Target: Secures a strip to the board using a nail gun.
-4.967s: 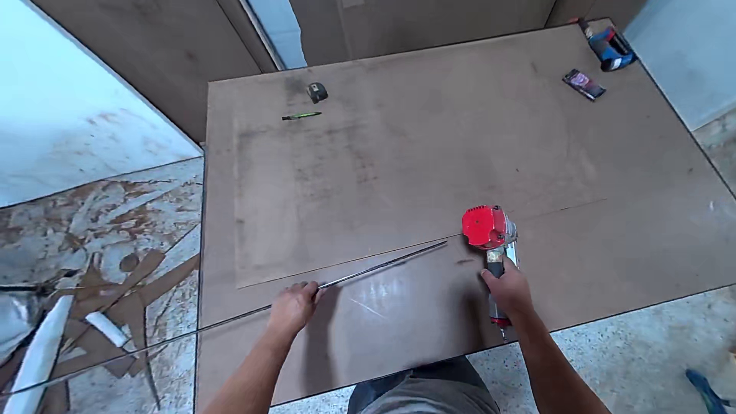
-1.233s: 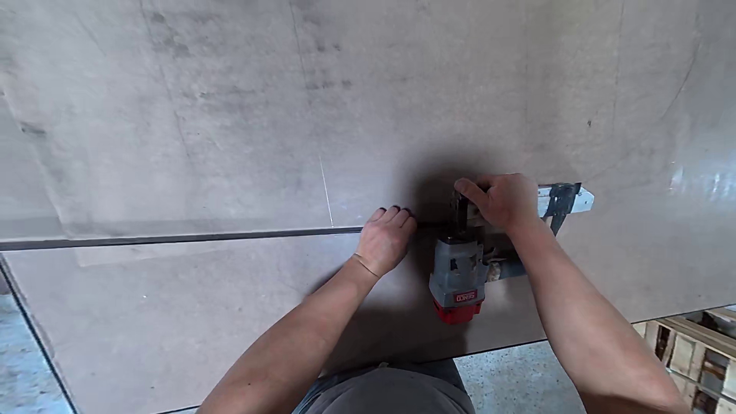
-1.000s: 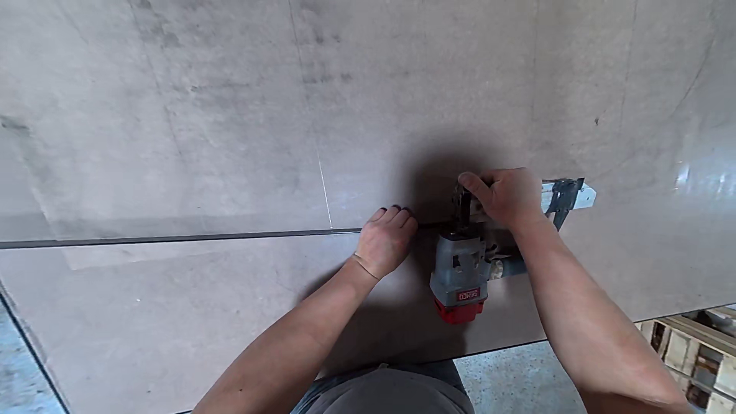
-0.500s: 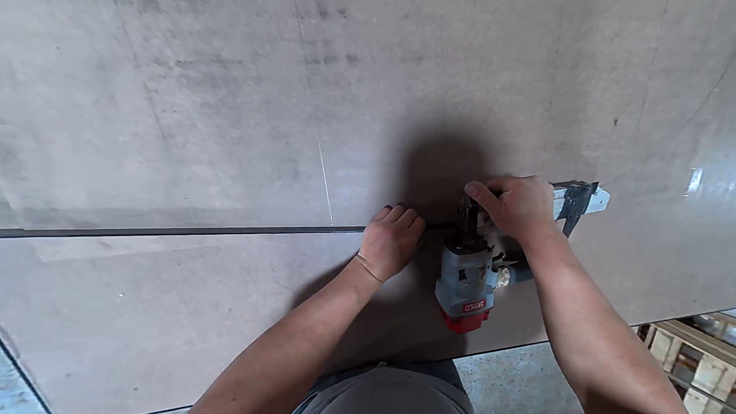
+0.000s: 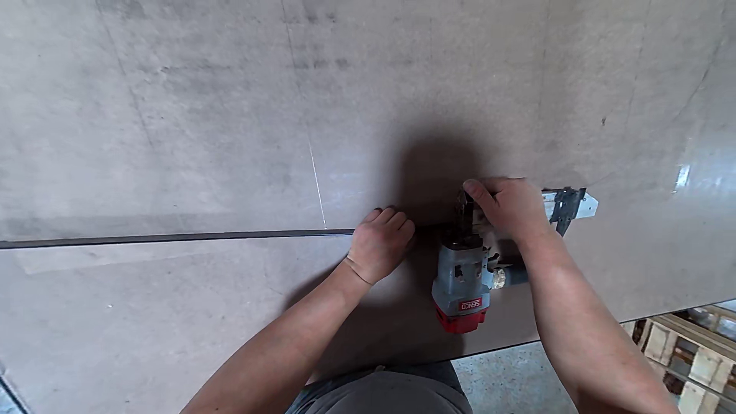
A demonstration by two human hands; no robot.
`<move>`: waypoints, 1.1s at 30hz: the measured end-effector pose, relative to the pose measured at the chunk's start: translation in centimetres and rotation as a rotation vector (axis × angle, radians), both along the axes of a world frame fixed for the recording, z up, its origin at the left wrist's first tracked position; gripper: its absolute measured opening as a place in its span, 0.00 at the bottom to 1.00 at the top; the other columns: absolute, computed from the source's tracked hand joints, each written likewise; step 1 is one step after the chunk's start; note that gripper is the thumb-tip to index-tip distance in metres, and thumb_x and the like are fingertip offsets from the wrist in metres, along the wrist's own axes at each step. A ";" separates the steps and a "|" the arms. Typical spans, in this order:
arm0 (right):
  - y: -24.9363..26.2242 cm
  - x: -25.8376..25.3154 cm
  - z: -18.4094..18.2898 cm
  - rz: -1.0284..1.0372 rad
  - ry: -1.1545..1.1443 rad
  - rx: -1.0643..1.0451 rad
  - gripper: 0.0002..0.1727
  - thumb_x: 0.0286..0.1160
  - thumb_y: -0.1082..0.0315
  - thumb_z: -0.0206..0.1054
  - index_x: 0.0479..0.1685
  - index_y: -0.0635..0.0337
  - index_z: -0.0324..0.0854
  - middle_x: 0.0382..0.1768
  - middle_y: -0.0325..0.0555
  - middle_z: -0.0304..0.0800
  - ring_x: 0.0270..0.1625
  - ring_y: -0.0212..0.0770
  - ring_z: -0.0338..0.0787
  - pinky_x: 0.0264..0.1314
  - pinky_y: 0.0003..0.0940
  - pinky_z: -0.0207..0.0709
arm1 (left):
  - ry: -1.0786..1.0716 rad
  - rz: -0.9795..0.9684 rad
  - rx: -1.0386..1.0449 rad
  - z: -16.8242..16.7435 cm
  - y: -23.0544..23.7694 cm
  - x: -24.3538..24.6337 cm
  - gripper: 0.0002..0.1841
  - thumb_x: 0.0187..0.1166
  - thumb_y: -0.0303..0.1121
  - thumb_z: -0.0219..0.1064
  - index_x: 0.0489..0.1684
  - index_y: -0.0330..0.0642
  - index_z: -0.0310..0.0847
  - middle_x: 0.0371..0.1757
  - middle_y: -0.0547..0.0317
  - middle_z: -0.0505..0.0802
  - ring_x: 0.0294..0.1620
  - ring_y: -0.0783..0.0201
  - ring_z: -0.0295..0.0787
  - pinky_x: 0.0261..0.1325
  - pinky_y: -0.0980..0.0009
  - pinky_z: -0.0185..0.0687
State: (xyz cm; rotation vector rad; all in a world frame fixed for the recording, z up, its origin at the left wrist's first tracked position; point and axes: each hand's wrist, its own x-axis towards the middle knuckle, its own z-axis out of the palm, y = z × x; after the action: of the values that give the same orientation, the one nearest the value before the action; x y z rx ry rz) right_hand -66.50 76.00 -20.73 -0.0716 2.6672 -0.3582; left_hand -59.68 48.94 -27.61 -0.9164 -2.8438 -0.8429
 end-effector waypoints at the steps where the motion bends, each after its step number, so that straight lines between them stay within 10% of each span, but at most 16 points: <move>1: -0.1 0.1 -0.1 0.012 0.011 -0.005 0.46 0.80 0.22 0.40 0.28 0.53 0.87 0.26 0.49 0.90 0.36 0.54 0.92 0.37 0.64 0.79 | 0.004 -0.002 -0.005 0.1 -0.1 0.0 0.12 0.80 0.34 0.65 0.26 0.38 0.81 0.34 0.48 0.91 0.46 0.47 0.92 0.46 0.53 0.85; 33: -1.1 -0.4 -0.7 -0.037 0.118 -0.007 0.41 0.83 0.27 0.45 0.28 0.54 0.86 0.20 0.48 0.85 0.28 0.54 0.88 0.29 0.60 0.75 | 0.026 0.135 -0.044 0.0 1.2 0.6 0.14 0.75 0.36 0.69 0.21 0.38 0.78 0.31 0.49 0.89 0.40 0.47 0.90 0.40 0.55 0.83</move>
State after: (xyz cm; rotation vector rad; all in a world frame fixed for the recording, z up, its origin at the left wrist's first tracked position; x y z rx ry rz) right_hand -66.92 74.89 -21.42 -0.0466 2.7876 -0.3860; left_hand -59.08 50.09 -27.63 -0.7239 -2.8738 -0.7508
